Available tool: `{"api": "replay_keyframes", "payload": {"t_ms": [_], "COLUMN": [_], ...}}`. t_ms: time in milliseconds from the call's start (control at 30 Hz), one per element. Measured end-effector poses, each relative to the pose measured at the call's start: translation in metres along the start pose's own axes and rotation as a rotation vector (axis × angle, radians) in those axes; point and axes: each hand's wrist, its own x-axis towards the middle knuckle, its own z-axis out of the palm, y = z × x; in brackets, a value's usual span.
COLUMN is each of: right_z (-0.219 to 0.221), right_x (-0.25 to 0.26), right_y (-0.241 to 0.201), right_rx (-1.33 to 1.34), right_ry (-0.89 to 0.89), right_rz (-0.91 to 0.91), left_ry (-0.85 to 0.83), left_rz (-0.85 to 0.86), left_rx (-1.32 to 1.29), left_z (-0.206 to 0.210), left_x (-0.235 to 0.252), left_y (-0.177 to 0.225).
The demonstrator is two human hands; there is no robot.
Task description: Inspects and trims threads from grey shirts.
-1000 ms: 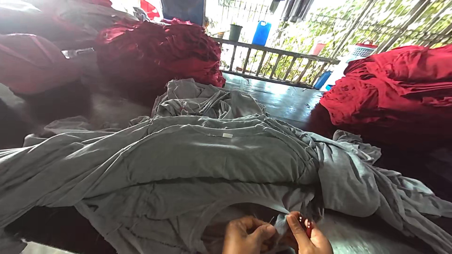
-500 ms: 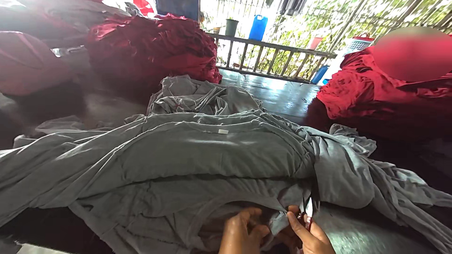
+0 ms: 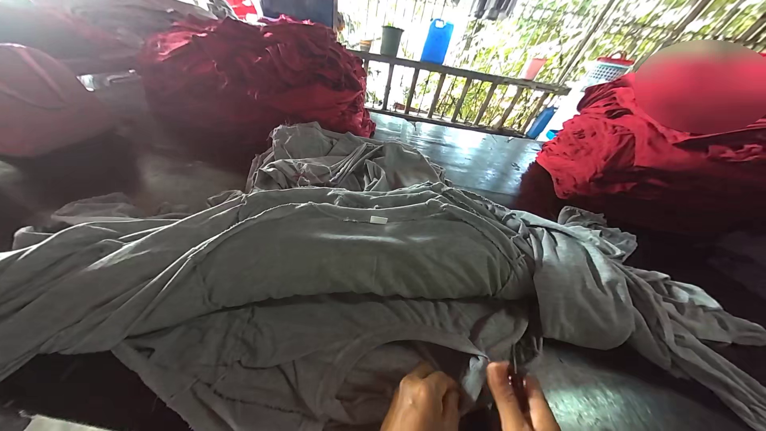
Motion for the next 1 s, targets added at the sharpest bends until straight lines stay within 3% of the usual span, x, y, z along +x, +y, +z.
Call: {"api": "replay_keyframes", "payload": {"t_ms": [167, 267, 367, 467, 533, 667, 767, 867, 1000], "right_z": [-0.002, -0.004, -0.007, -0.008, -0.01, -0.028, -0.041, -0.043, -0.031], "right_x": [-0.009, -0.005, -0.004, -0.005, -0.008, -0.008, -0.008, -0.006, -0.006], "right_y": [-0.007, -0.005, -0.007, -0.003, 0.003, 0.002, -0.023, -0.034, -0.029], "right_rx": [-0.169, 0.06, 0.343, 0.358, 0.136, -0.451, -0.696, -0.654, -0.333], "right_ry": [-0.094, -0.124, -0.158, -0.157, -0.118, -0.154, -0.234, -0.214, -0.146], "right_rz": [0.107, 0.225, 0.335, 0.334, 0.139, -0.476, -0.612, -0.53, -0.173], "left_ry": [0.014, 0.007, -0.127, -0.265, -0.286, -0.248, -0.206, -0.123, -0.108], "left_rz": [0.015, 0.013, -0.03, -0.109, -0.158, -0.145, -0.119, -0.102, -0.113], "left_rx": [-0.022, 0.0, -0.052, -0.177, -0.262, -0.297, -0.28, -0.258, -0.244], "left_z": [-0.002, -0.006, -0.022, -0.031, -0.032, -0.031, -0.031, -0.035, -0.042], "left_x": [-0.002, -0.001, 0.003, 0.007, 0.008, 0.004, -0.002, -0.008, -0.012], "left_y": [-0.002, -0.002, -0.001, -0.004, -0.007, -0.011, -0.012, -0.009, -0.01]}}
